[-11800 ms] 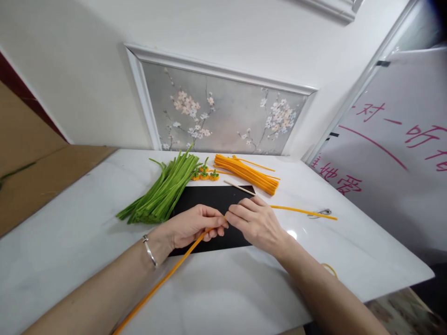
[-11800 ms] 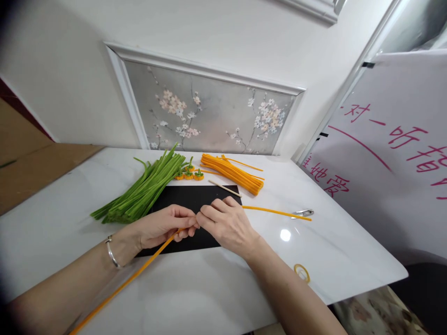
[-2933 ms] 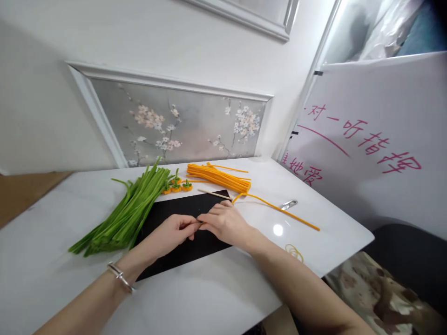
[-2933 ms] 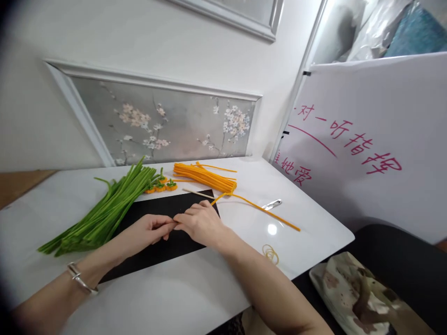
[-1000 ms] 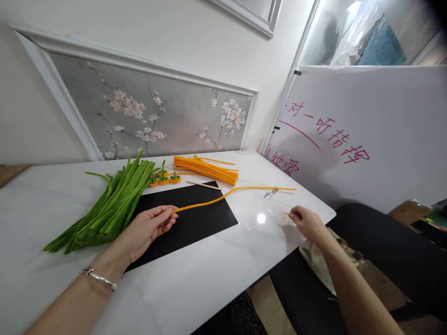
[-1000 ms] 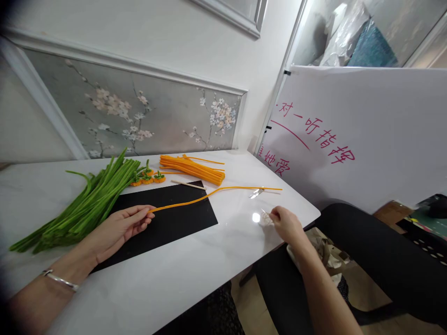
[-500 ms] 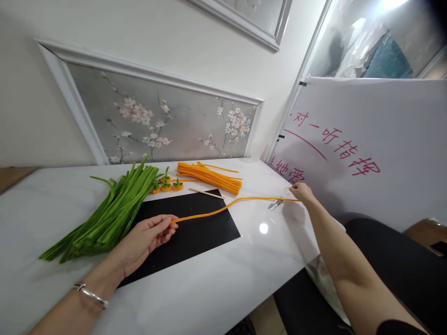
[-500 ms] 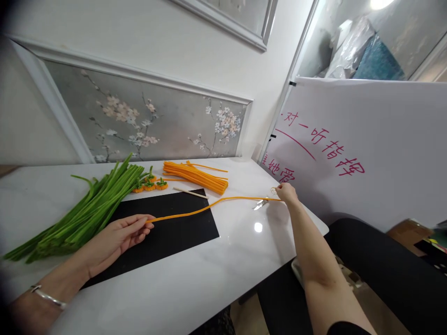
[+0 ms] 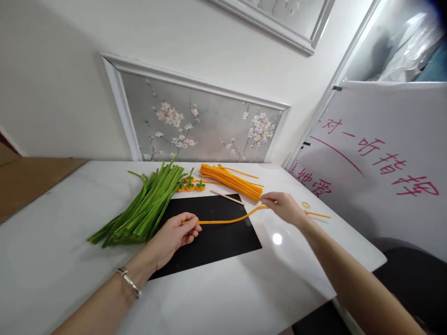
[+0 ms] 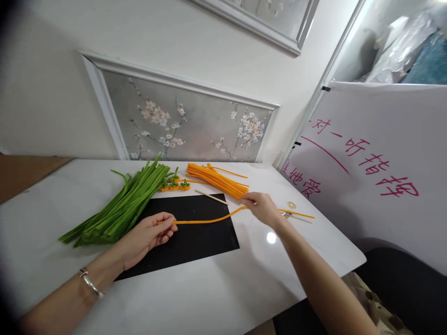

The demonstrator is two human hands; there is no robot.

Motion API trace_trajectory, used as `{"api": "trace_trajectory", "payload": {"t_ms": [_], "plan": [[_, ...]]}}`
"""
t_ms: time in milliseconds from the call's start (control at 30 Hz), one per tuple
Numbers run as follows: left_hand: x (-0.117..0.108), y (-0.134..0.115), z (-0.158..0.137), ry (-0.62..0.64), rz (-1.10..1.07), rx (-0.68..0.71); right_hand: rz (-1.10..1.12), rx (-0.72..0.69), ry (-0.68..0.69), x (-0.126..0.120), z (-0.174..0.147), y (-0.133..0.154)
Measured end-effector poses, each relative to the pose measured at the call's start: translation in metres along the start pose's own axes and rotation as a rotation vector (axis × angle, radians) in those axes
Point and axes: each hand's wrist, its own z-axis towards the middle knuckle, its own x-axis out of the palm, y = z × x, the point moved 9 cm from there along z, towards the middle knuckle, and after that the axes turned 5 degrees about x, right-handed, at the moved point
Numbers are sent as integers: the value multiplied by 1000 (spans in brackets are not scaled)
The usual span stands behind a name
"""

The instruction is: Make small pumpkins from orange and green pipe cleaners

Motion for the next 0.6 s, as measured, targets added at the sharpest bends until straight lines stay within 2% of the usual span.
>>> {"api": "trace_trajectory", "payload": {"t_ms": [100,200,267,400,500,600], "plan": [[-1,1,-1,-9,-28,4,72,-228,47,37,-2,82],[-1,3,-2,-3,-72,10,69,-301,19,65,15,122],[-1,4,-3,2,-97,15,29,-256,-30,78,34,124],[-1,8,-4,0,-123,14,-82,-127,-79,95,61,104],[-1,9,-4,-2,-136,17,-142,-79,-69,103,69,88],[-1,10,-2,-20,-146,33,-154,-99,-68,103,68,85]]}}
